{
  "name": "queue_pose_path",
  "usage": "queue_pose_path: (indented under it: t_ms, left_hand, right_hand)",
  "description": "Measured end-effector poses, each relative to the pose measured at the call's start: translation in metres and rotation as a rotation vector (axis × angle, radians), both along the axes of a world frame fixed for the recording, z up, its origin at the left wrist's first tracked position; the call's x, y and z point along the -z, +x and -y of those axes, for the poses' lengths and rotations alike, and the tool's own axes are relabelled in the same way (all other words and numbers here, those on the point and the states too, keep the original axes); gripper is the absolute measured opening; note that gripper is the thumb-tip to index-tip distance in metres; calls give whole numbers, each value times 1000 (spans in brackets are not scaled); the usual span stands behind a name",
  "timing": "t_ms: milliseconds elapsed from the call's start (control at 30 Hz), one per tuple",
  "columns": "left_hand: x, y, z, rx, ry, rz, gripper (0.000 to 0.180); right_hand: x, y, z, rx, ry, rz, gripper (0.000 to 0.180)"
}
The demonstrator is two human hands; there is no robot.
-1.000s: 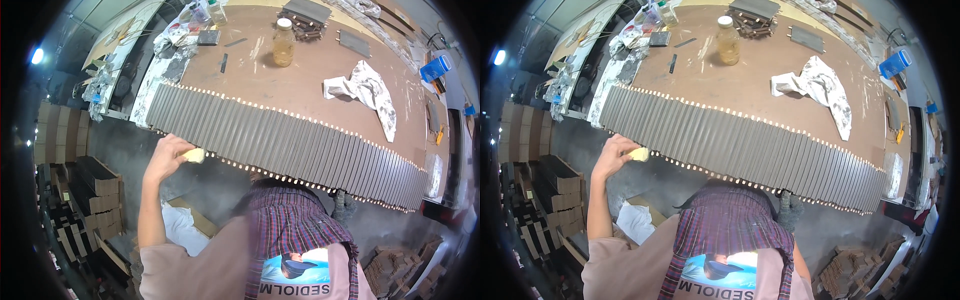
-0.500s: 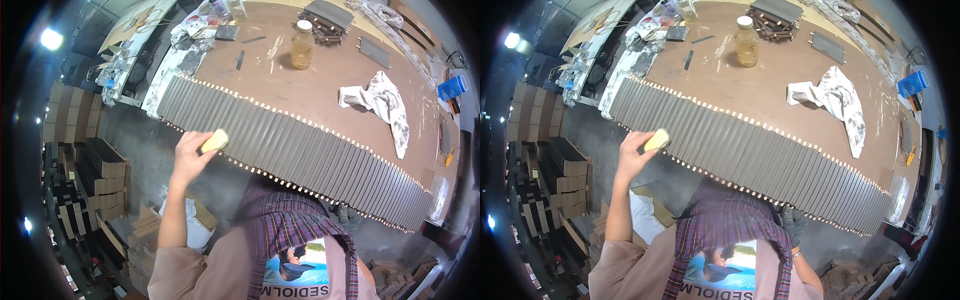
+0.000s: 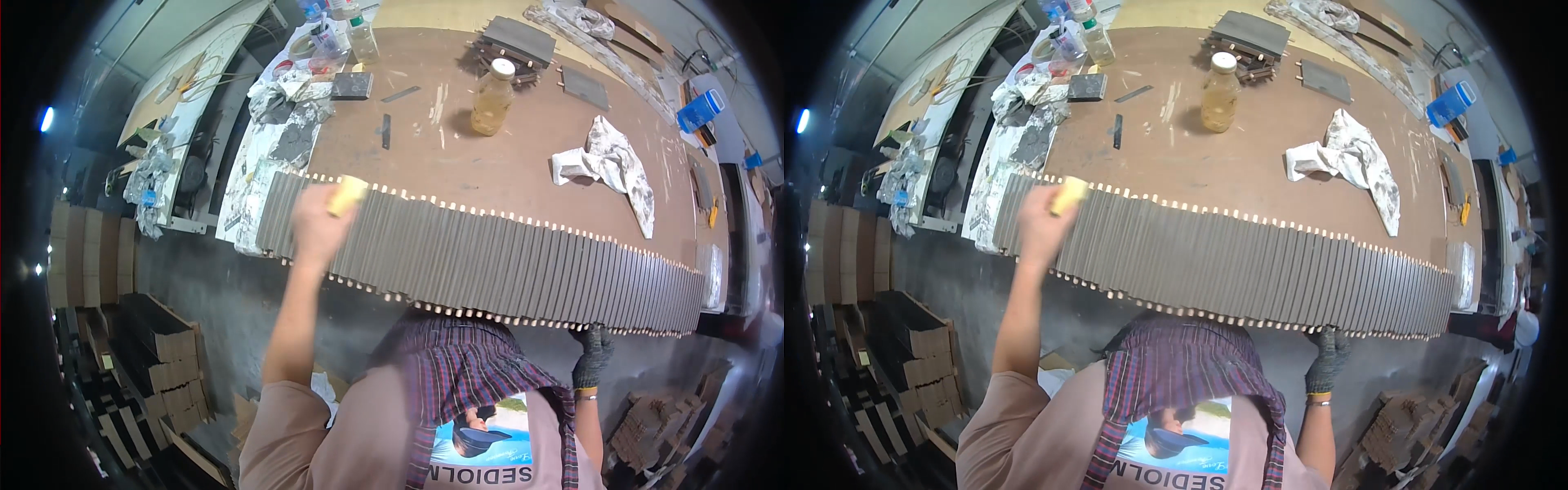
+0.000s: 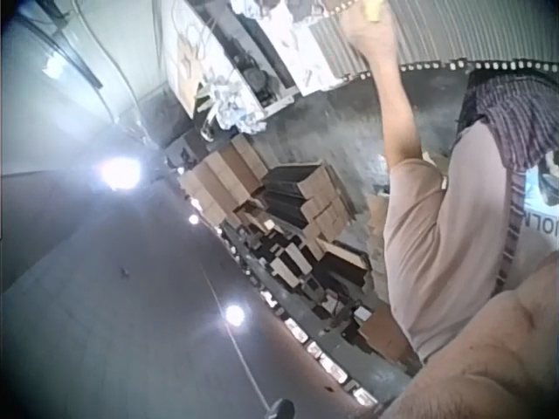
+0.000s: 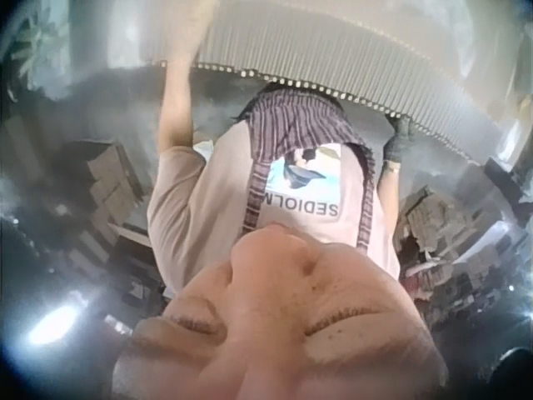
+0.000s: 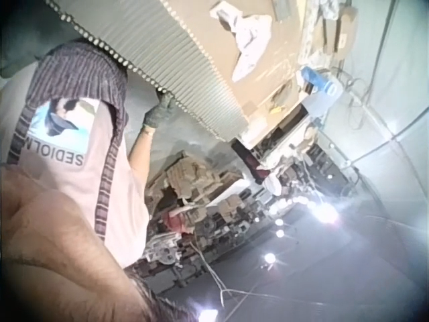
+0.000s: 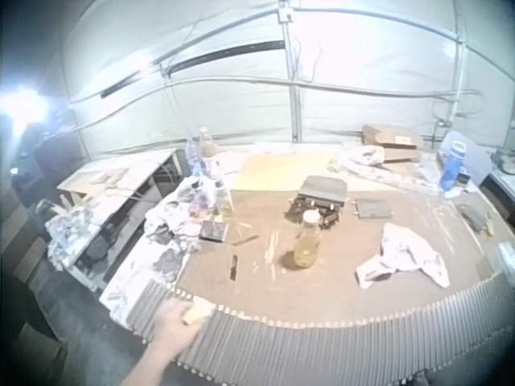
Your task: The person uses a yellow sponge to apply a liquid to the edges and pegs of a long row of connected wooden slats, occasionally picking up and wiping individual wooden components by hand.
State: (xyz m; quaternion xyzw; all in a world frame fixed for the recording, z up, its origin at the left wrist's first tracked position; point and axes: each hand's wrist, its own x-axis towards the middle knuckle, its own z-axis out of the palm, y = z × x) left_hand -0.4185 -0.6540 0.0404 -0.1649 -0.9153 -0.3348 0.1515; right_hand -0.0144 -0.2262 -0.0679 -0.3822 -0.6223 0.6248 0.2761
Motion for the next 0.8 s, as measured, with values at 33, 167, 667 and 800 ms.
queue_pose_path:
  t_ms: [33, 167, 667, 800]
  left_hand:
    - [-5, 6, -15, 125, -109, -21, 30]
    - [11, -44, 27, 56, -173, -99, 26]
    - [10, -89, 123, -214, -241, -9, 25]
    - [-4, -89, 129, -245, -305, -101, 28]
  right_hand:
    - [7, 6, -6, 50, 19, 38, 14]
    - [-3, 0, 7, 106, -32, -25, 18]
    - [-14, -6, 7, 16, -63, -8, 21]
    - [-2, 2, 2, 75, -18, 28, 19]
